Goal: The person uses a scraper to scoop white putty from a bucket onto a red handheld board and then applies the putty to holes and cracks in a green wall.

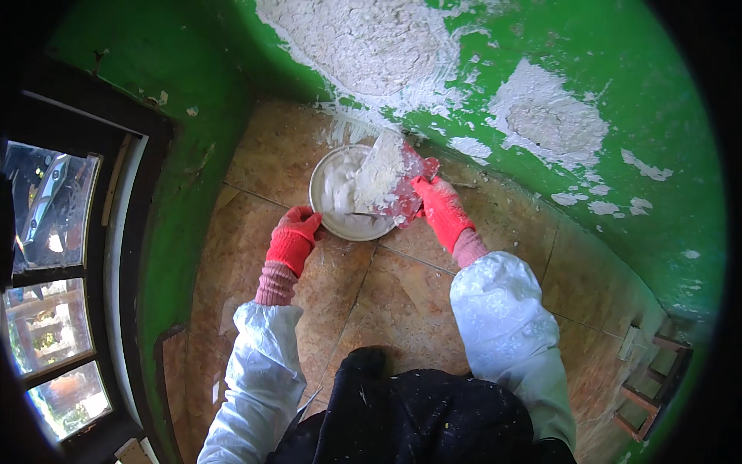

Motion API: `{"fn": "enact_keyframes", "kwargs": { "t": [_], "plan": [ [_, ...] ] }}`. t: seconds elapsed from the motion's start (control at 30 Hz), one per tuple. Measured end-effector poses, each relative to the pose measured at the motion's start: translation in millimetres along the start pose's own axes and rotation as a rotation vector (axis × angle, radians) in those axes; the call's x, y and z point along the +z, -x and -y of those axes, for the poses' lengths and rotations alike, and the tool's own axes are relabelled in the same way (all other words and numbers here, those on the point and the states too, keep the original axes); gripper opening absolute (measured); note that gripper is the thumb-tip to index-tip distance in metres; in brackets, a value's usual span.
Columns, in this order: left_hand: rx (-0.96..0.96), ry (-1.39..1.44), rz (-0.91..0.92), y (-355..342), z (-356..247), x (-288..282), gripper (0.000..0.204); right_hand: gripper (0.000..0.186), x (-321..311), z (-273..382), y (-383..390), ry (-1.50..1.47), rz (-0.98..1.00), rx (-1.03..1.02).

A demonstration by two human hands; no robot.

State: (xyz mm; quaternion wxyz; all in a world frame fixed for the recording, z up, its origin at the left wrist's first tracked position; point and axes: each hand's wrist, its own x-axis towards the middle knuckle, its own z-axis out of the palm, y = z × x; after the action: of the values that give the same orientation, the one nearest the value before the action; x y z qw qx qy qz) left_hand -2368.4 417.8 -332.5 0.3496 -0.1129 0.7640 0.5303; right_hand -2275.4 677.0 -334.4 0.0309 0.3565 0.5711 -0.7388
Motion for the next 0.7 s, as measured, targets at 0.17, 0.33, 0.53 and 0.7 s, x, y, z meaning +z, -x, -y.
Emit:
{"fn": "enact_keyframes", "kwargs": {
  "t": [0.17,0.33,0.53,0.7],
  "plan": [
    [-0.001,0.100,-0.039,4,10,9,0.027,0.024,-2,2,30,-0.045,-0.035,0.032],
    [0.256,-0.107,-0.457,49,0,38,0.035,0.022,-11,-12,52,-0.247,-0.040,0.008],
    [0.073,0.287,0.070,105,7,113,0.034,0.022,5,-27,82,-0.402,0.059,-0.023],
    [0.117,0.315,0.053,100,-5,125,0.028,0.026,9,-21,100,-0.668,0.079,-0.056]
  ]
}}
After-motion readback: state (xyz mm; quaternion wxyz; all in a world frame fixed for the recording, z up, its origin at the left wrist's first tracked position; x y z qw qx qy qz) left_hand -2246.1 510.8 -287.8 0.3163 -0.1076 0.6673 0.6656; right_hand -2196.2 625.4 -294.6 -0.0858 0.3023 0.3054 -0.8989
